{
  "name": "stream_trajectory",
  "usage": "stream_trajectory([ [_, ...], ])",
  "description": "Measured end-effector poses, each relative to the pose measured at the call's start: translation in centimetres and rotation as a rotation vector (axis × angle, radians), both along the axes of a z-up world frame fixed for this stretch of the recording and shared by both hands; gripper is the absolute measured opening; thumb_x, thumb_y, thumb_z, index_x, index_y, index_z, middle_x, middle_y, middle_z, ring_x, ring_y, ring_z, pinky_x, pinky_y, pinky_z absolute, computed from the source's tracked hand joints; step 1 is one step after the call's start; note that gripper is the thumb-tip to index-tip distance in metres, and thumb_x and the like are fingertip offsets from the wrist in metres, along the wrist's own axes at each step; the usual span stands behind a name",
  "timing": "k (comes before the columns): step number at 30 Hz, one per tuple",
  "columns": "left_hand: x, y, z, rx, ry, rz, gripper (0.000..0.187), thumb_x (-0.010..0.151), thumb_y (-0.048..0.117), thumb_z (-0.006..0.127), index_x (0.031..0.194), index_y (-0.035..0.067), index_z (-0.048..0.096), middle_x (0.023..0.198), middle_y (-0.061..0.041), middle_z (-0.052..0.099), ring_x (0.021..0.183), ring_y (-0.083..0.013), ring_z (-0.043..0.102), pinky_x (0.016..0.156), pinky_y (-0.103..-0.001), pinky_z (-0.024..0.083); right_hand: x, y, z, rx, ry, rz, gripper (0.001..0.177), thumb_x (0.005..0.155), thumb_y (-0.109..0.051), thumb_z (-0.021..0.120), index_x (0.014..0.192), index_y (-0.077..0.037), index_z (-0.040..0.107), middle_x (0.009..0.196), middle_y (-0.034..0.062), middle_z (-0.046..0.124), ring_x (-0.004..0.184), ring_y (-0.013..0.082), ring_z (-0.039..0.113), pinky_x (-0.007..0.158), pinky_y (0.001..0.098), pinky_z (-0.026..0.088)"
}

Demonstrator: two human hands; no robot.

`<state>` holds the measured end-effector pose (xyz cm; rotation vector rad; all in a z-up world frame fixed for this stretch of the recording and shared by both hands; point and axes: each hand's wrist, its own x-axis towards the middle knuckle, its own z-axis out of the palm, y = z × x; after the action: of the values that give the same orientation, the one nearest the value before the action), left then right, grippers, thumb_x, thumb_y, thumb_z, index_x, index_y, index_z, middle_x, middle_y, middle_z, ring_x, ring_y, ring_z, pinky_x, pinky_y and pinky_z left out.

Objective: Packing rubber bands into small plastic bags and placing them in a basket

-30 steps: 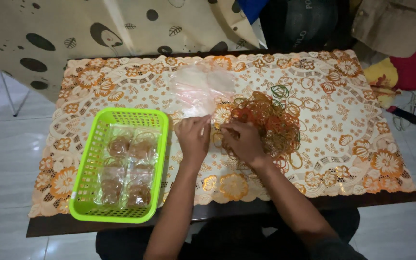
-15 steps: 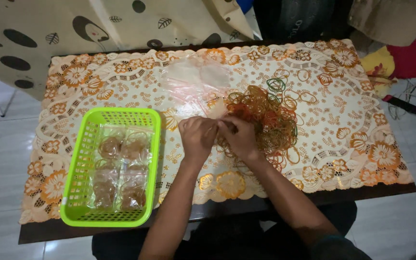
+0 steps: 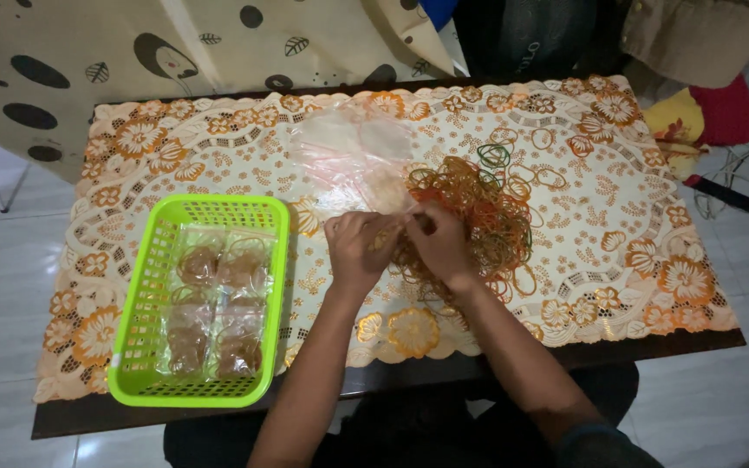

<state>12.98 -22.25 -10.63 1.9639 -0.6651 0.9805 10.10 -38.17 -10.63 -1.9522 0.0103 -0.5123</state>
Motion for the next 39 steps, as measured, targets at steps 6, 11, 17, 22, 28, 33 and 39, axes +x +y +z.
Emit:
stream_trajectory([
  [6,-0.1,-0.3,-0.7,0.004,0.033,-0.054,0.013,0.082,0.025,0.087,0.088,0.019,0.078,0.084,0.005,0.071,0.086,-0.0152,0.067,0.088,-0.034,0.04,0.5,-1.5,2.6,-0.094,-0.081,0.205,0.007,0.087,-0.005,0.075,0.093,-0.005,0.078,0.083,0.0131,0.073,0.074,0.026,0.069,0.071,0.0398,0.054],
  [11,-0.1,-0.7,-0.8,0.02,0.031,-0.05,0.012,0.081,0.025,0.087,0.087,0.022,0.076,0.08,0.007,0.07,0.083,-0.0144,0.068,0.087,-0.033,0.041,-0.3,-1.8,3.8,-0.126,0.123,0.254,0.018,0.1,-0.01,0.064,0.109,0.001,0.075,0.095,0.0168,0.073,0.079,0.0278,0.069,0.072,0.0443,0.055],
  [17,0.3,-0.5,-1.8,0.04,0.058,-0.042,0.009,0.084,0.023,0.083,0.09,0.024,0.077,0.079,0.009,0.071,0.082,-0.0129,0.068,0.09,-0.033,0.04,0.1,-2.1,3.7,-0.252,0.183,0.261,0.021,0.098,-0.02,0.066,0.107,-0.004,0.075,0.095,0.0163,0.072,0.088,0.0311,0.069,0.077,0.0455,0.055],
  [22,0.7,-1.2,-3.3,0.051,0.033,0.0,0.007,0.083,0.021,0.083,0.086,0.024,0.077,0.073,0.009,0.069,0.077,-0.0115,0.067,0.092,-0.033,0.039,-0.3,-1.3,2.6,-0.155,0.219,0.201,0.02,0.092,-0.023,0.068,0.102,-0.008,0.077,0.094,0.0164,0.073,0.09,0.0269,0.07,0.079,0.0431,0.056],
  [28,0.3,-1.0,-3.2,0.087,0.049,-0.012,0.009,0.082,0.017,0.081,0.087,0.023,0.076,0.072,0.008,0.07,0.076,-0.0125,0.069,0.094,-0.036,0.038,-0.7,-0.6,-1.0,-0.161,0.136,0.044,0.021,0.092,-0.027,0.072,0.101,-0.008,0.076,0.089,0.0137,0.071,0.086,0.0328,0.073,0.075,0.0408,0.057],
  [33,-0.3,-1.0,-2.7,0.064,0.061,-0.029,0.008,0.084,0.013,0.079,0.088,0.02,0.077,0.074,0.007,0.072,0.075,-0.0132,0.069,0.093,-0.037,0.038,-1.6,-0.7,-0.5,-0.232,0.002,0.037,0.015,0.089,-0.024,0.072,0.094,-0.009,0.072,0.079,0.0139,0.066,0.074,0.0351,0.07,0.067,0.0409,0.054],
  [39,-0.1,-1.0,-3.9,0.158,0.07,-0.01,0.017,0.079,0.019,0.084,0.091,0.022,0.072,0.075,0.005,0.068,0.078,-0.0153,0.068,0.092,-0.038,0.04,-1.5,-1.2,-0.1,-0.364,0.007,0.083,0.008,0.08,-0.022,0.072,0.084,-0.015,0.07,0.069,0.0052,0.061,0.065,0.0258,0.066,0.076,0.0356,0.046],
])
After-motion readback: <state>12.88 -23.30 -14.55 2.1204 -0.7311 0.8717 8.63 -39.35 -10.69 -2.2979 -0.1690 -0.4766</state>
